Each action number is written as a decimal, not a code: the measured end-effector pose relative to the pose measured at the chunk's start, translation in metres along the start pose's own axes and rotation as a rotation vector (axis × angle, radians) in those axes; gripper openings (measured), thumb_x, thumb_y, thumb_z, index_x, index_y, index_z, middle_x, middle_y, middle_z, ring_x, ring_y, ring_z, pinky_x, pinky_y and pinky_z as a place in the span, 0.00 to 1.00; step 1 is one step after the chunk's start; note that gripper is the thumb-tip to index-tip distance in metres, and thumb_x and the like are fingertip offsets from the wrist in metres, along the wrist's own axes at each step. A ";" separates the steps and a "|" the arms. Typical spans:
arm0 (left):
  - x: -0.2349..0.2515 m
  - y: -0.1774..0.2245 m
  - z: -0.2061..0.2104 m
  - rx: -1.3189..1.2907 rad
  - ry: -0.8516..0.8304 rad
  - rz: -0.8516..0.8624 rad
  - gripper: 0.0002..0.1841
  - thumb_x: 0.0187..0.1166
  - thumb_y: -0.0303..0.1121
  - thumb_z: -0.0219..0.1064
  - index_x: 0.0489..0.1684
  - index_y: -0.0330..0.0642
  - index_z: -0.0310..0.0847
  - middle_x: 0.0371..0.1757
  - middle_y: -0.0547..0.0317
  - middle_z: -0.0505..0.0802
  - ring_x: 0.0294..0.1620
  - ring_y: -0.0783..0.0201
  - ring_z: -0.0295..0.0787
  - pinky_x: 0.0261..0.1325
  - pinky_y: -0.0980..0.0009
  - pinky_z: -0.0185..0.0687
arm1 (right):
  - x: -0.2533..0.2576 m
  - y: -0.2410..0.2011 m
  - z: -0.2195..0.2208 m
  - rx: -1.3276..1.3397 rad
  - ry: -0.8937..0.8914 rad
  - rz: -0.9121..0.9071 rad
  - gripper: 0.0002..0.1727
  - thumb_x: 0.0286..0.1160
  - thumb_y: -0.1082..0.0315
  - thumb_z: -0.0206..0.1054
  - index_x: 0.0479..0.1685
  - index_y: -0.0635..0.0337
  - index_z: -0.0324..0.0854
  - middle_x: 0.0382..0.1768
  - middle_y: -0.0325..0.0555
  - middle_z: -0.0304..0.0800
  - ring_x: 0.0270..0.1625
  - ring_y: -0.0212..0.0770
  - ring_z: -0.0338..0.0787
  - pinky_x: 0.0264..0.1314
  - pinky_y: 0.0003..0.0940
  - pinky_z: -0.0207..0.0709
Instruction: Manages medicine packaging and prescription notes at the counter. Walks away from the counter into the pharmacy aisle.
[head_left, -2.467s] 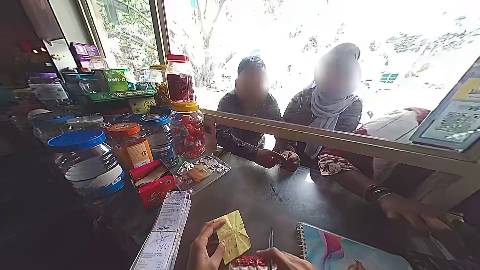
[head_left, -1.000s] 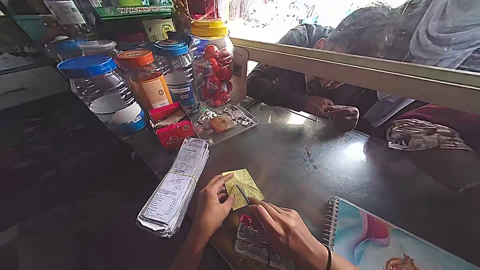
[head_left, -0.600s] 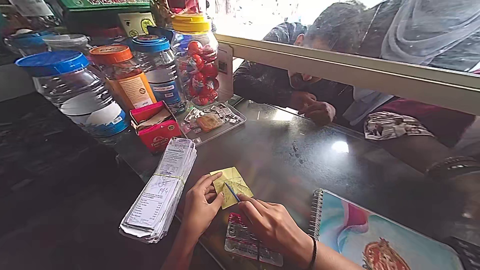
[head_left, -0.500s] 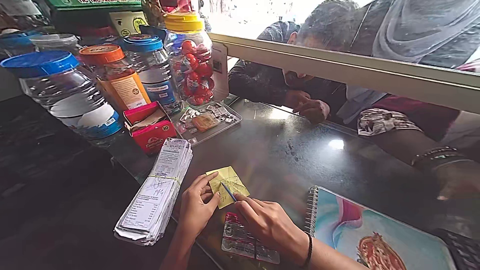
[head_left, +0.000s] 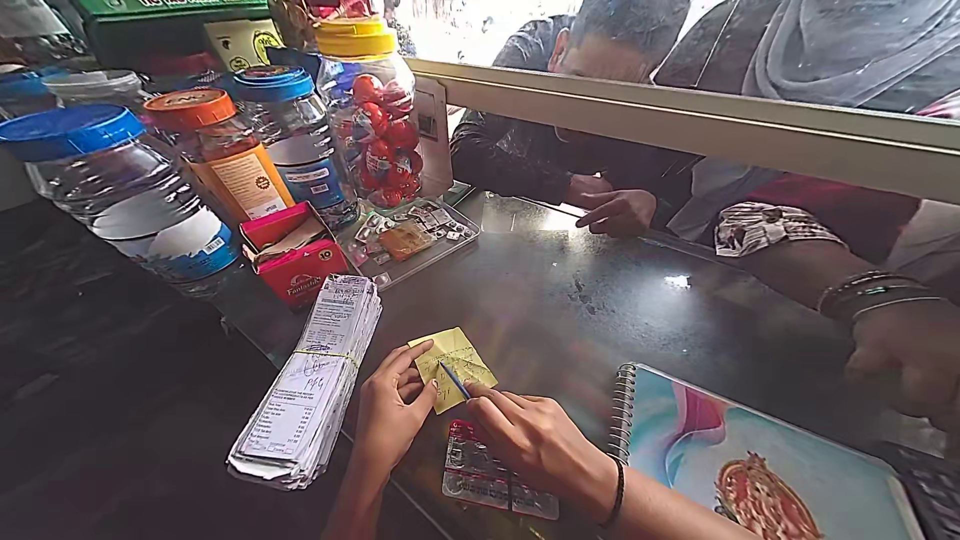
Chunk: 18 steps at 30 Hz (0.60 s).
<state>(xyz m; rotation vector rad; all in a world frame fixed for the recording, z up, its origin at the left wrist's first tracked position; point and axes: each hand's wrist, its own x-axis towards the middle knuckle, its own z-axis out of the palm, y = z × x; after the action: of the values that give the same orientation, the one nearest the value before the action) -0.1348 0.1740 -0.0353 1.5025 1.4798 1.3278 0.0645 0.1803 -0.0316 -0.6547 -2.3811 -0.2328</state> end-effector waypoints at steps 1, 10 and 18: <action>0.000 0.000 0.000 0.000 0.002 0.000 0.25 0.64 0.20 0.70 0.66 0.35 0.85 0.68 0.45 0.86 0.43 0.74 0.92 0.45 0.81 0.89 | 0.000 0.000 0.000 0.000 -0.001 -0.001 0.08 0.84 0.71 0.58 0.40 0.60 0.82 0.39 0.49 0.93 0.24 0.38 0.88 0.20 0.27 0.77; 0.001 -0.003 0.003 0.007 0.024 0.017 0.26 0.62 0.21 0.70 0.65 0.36 0.85 0.67 0.46 0.87 0.42 0.73 0.93 0.44 0.80 0.90 | -0.001 0.002 -0.001 0.013 0.013 -0.010 0.07 0.84 0.71 0.58 0.40 0.60 0.81 0.40 0.49 0.92 0.25 0.38 0.89 0.21 0.27 0.78; -0.001 0.004 -0.002 -0.047 -0.010 -0.017 0.24 0.68 0.18 0.69 0.67 0.34 0.83 0.68 0.42 0.85 0.47 0.71 0.93 0.51 0.78 0.90 | -0.001 -0.001 -0.006 0.004 0.046 -0.073 0.08 0.82 0.70 0.59 0.35 0.59 0.81 0.24 0.44 0.81 0.19 0.37 0.79 0.17 0.25 0.68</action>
<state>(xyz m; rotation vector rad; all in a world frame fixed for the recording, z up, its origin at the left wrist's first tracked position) -0.1350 0.1724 -0.0307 1.4614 1.4418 1.3341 0.0682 0.1766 -0.0274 -0.5553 -2.3628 -0.2721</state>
